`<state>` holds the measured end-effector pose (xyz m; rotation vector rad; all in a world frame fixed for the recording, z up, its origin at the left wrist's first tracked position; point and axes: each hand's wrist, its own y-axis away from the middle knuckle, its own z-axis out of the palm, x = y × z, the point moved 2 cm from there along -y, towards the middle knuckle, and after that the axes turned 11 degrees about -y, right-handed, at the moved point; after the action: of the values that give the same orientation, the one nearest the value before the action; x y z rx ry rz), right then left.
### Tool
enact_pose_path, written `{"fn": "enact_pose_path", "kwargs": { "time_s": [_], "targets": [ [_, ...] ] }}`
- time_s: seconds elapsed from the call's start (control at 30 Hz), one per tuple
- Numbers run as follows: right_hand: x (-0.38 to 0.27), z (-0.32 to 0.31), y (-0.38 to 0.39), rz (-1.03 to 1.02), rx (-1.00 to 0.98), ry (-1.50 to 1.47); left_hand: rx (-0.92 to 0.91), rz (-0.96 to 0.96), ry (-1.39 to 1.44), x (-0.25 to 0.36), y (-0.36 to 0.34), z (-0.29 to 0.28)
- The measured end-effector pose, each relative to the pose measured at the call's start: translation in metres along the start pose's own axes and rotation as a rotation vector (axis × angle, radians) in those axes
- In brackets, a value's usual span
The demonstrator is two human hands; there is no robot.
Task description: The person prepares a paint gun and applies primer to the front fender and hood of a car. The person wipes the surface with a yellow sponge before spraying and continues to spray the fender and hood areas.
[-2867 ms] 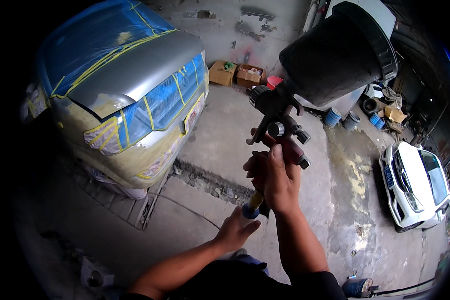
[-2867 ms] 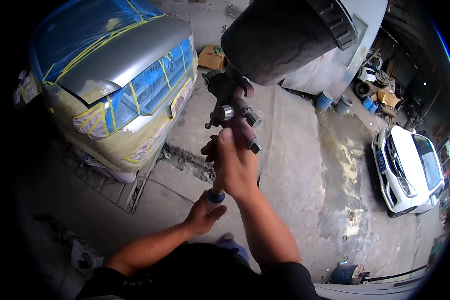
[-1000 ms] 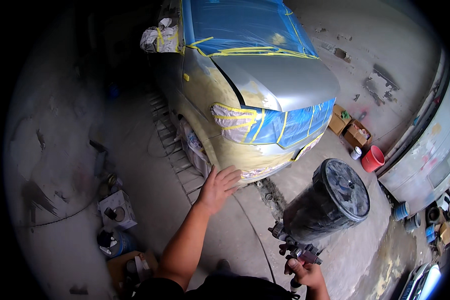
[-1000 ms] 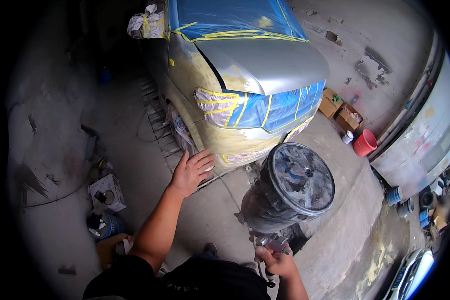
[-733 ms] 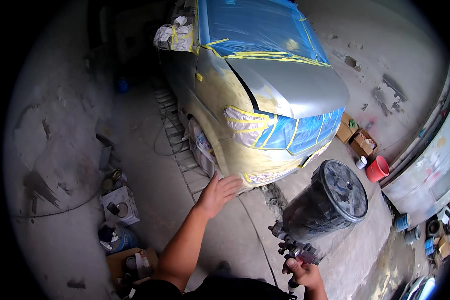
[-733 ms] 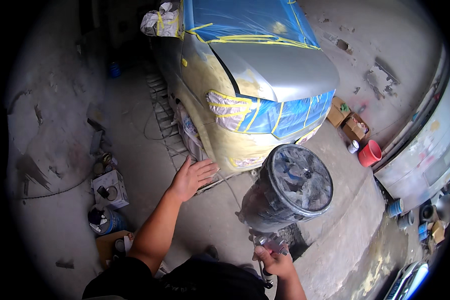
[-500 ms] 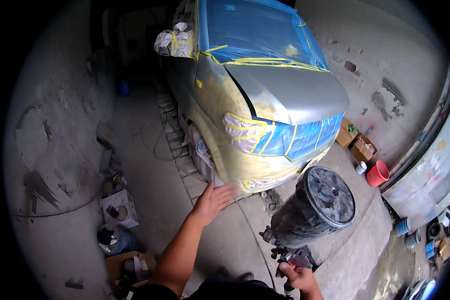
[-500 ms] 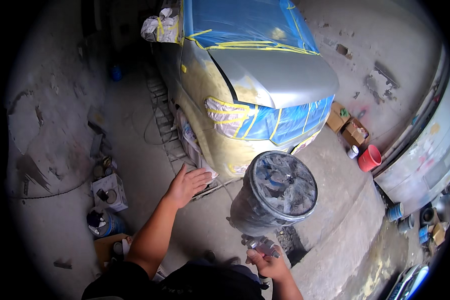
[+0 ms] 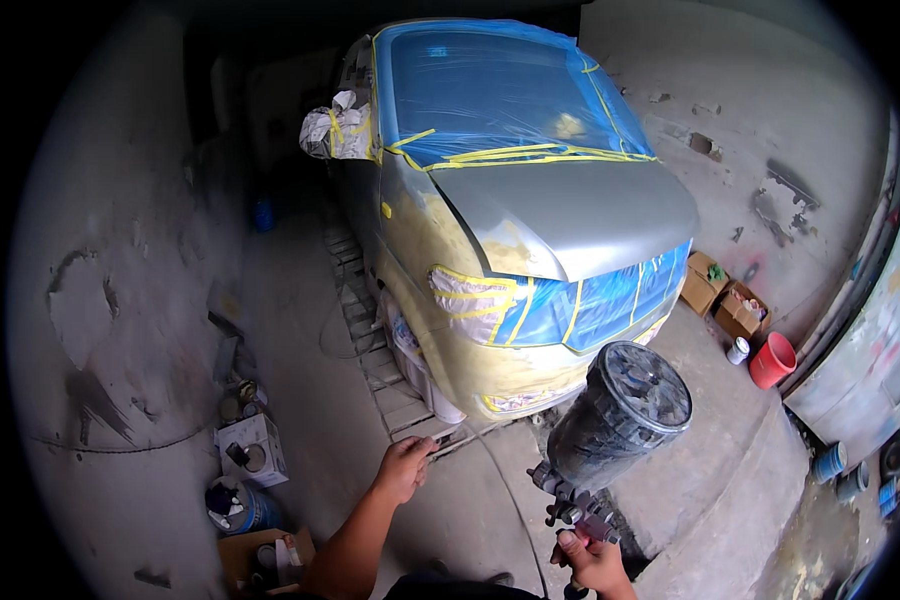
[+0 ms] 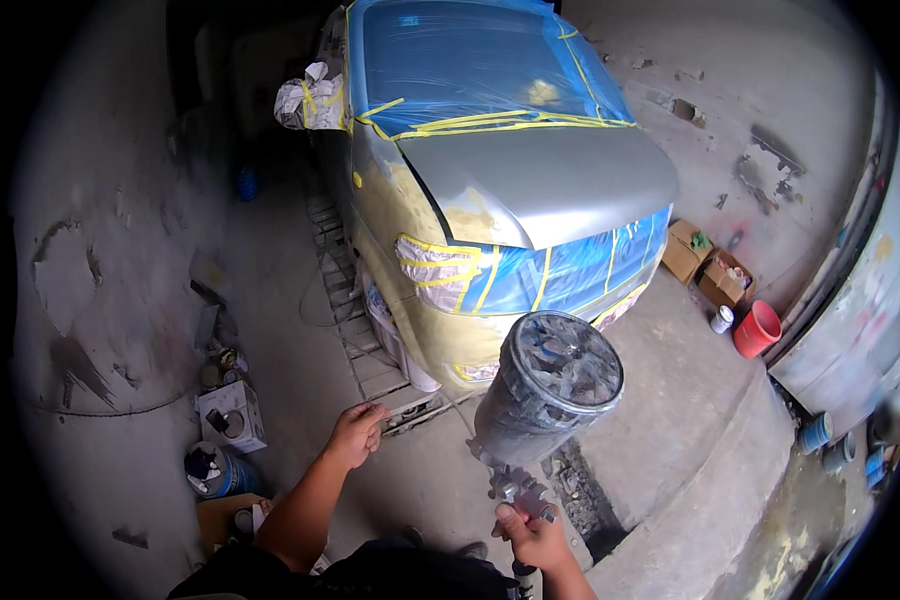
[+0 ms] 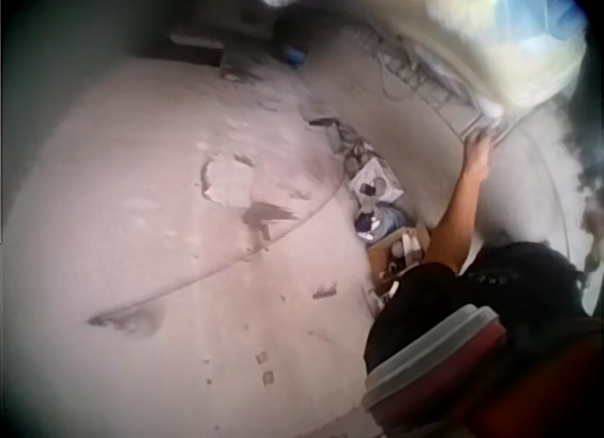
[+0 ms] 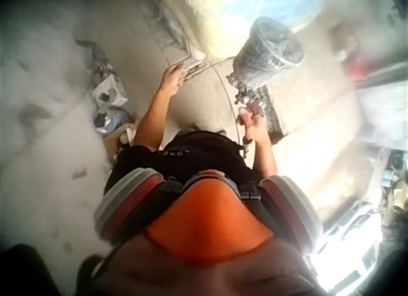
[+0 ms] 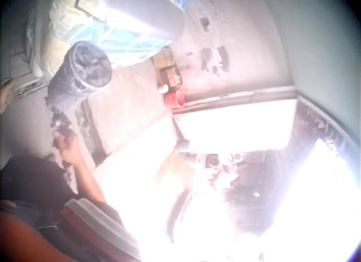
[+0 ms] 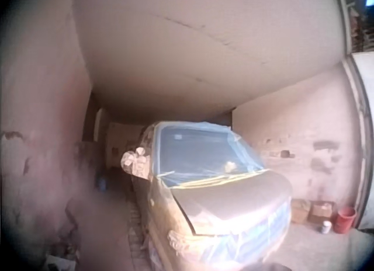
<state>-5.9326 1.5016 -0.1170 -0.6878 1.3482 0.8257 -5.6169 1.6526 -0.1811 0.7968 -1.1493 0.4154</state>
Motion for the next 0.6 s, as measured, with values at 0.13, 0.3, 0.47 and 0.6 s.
{"fn": "enact_pose_path", "kwargs": {
  "time_s": [0.13, 0.3, 0.47, 0.6],
  "targets": [
    [-0.004, -0.009, -0.014, -0.032, 0.087, -0.073, -0.012, -0.061, -0.129, -0.022, 0.003, -0.018],
    [-0.04, 0.01, -0.044, -0.026, 0.223, -0.079, 0.17, 0.154, -0.666, -0.115, -0.02, -0.085],
    [-0.064, 0.044, -0.079, -0.067, 0.446, 0.007, 0.093, 0.081, -0.909, -0.167, -0.05, -0.155],
    [-0.08, 0.07, -0.101, -0.154, 0.563, -0.04, -0.068, -0.107, -0.777, -0.146, -0.067, -0.199]
  ]
}}
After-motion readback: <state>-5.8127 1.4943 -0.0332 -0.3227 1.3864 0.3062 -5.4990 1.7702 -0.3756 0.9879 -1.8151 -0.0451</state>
